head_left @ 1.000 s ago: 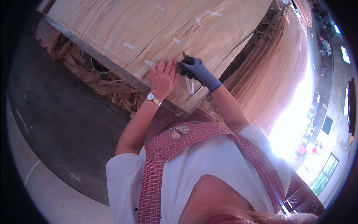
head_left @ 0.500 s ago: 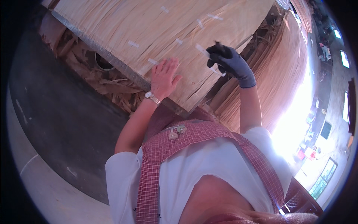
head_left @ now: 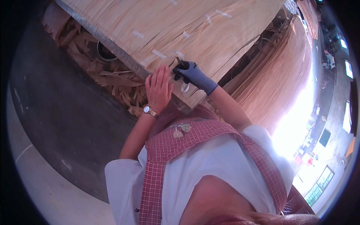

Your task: The person prepares large sheets of wood veneer by taping seams, cutting veneer strips with a utility knife, and stacking sheets on a large metal workbench.

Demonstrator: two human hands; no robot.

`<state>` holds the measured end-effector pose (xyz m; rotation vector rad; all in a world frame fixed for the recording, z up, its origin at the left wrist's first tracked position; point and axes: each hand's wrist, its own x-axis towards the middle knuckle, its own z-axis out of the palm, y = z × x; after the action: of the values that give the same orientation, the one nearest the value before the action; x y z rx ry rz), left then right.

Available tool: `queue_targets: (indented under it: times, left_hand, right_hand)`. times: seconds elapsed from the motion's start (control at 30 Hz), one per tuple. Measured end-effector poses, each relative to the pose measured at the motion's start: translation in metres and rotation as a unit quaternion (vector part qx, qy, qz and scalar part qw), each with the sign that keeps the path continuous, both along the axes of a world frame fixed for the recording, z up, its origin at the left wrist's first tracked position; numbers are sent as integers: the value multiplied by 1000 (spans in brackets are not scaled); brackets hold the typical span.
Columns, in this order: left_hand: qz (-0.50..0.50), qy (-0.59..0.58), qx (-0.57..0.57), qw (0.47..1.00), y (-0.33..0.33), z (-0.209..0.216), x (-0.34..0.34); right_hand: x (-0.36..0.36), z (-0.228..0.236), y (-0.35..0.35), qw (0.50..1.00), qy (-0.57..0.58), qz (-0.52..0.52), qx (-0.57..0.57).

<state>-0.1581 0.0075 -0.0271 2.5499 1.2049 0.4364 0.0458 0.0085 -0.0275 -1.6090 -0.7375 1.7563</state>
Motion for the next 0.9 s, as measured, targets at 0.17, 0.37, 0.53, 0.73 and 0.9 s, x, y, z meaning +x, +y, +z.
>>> queue_targets:
  times: [0.17, 0.37, 0.53, 0.73, 0.9]
  left_hand:
    - [123, -87, 14, 988, 9, -5, 10]
    - [110, -51, 98, 988, 23, -8, 16]
    - [147, -63, 44, 986, 24, -10, 16]
    - [73, -31, 75, 994, 5, -9, 12]
    - [33, 30, 93, 995, -7, 3, 9]
  right_hand:
    - [1, 5, 5, 1000, 15, -5, -27]
    - [0, 1, 2, 999, 19, -28, -18]
    - [-2, 8, 5, 999, 3, -17, -33]
    - [-1, -4, 3, 999, 6, -30, -20]
    - [-2, 1, 5, 999, 2, -38, -29]
